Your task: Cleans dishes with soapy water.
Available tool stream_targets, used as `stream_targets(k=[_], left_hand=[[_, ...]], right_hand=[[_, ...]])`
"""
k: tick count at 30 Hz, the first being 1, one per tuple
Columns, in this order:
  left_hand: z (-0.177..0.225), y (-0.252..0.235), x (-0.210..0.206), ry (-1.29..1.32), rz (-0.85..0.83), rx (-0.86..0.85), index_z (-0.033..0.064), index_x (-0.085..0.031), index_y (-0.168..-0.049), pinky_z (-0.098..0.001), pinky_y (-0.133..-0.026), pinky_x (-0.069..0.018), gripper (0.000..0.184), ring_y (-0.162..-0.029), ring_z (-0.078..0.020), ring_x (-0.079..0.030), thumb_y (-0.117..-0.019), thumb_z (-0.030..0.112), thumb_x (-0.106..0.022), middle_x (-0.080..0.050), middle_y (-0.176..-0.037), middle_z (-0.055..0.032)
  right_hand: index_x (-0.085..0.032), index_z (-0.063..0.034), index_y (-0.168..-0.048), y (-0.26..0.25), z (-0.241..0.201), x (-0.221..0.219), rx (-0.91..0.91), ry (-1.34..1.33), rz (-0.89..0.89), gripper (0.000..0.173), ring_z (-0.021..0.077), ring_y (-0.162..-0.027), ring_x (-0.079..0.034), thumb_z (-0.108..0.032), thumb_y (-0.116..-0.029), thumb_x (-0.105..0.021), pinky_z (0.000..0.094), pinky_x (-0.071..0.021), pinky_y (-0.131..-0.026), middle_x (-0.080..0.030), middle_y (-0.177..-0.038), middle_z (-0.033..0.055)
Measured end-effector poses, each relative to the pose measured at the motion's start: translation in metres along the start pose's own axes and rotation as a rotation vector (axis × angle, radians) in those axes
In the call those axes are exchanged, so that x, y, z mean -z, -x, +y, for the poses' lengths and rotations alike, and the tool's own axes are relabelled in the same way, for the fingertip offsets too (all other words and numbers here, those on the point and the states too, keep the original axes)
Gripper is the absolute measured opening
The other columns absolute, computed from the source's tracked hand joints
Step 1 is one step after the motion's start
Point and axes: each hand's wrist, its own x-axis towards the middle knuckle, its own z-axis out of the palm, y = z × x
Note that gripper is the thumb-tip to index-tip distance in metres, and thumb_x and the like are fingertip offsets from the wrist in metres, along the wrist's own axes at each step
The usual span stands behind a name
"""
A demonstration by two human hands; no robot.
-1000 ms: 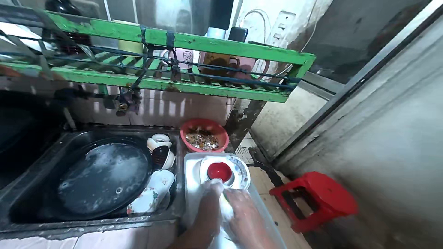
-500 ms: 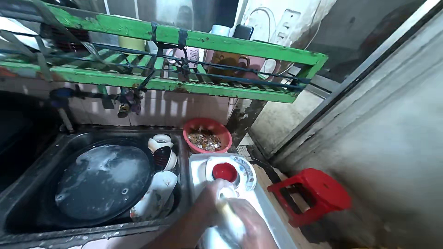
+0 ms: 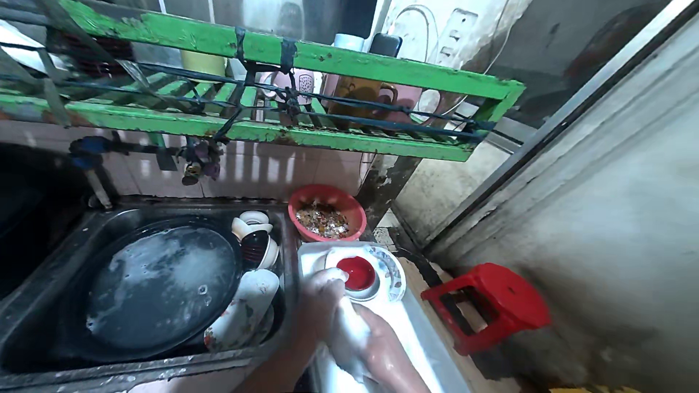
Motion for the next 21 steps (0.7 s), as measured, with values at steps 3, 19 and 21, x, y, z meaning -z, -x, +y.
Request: stream_targets(k=[3,19,21], left_hand=[[-0.007,-0.016,0.045,-0.203,0.203,-0.018,-0.0021,-0.069,-0.12,-0.0416,-0.096,-0.0539,0.029,-0.105,-0.0219,-0.067,-0.1017,0.017,-0.057,-0.071,-0.114,-0.0168],[-0.043,-0.072,-0.083,-1.049,-0.577,0.026,0.0031,-0.051,-0.147,-0.053,-0.117,-0.0374,0.057,-0.144,-0.0322,-0.044,-0.1051,0.041,-0.047,-0.05,-0.152,-0.0156],[-0.05,-0.076,-0.087,-1.078,-0.612,0.091,0.0036,-0.061,-0.136,-0.0549,-0.113,-0.0405,0.052,-0.139,-0.0346,-0.048,-0.1054,0.043,-0.047,-0.057,-0.143,-0.0173]], right_hand=[[-0.067,0.0037,-0.123,0.008,0.005,0.002,0.024,-0.12,-0.08,0.047,0.0136,-0.103,-0.069,0.0,-0.0768,-0.069,0.0353,-0.0576,-0.094,-0.072,-0.113,0.0106],[-0.068,-0.0058,-0.127,0.028,0.05,0.01,0.182,0.873,-0.602,0.042,0.0422,-0.122,-0.061,-0.012,-0.086,-0.069,0.0631,-0.0488,-0.099,-0.069,-0.126,0.019],[-0.066,-0.003,-0.132,0.03,0.058,0.029,0.021,0.677,-0.56,0.05,0.0404,-0.125,-0.06,-0.012,-0.0834,-0.075,0.0598,-0.0475,-0.105,-0.066,-0.129,0.0217]])
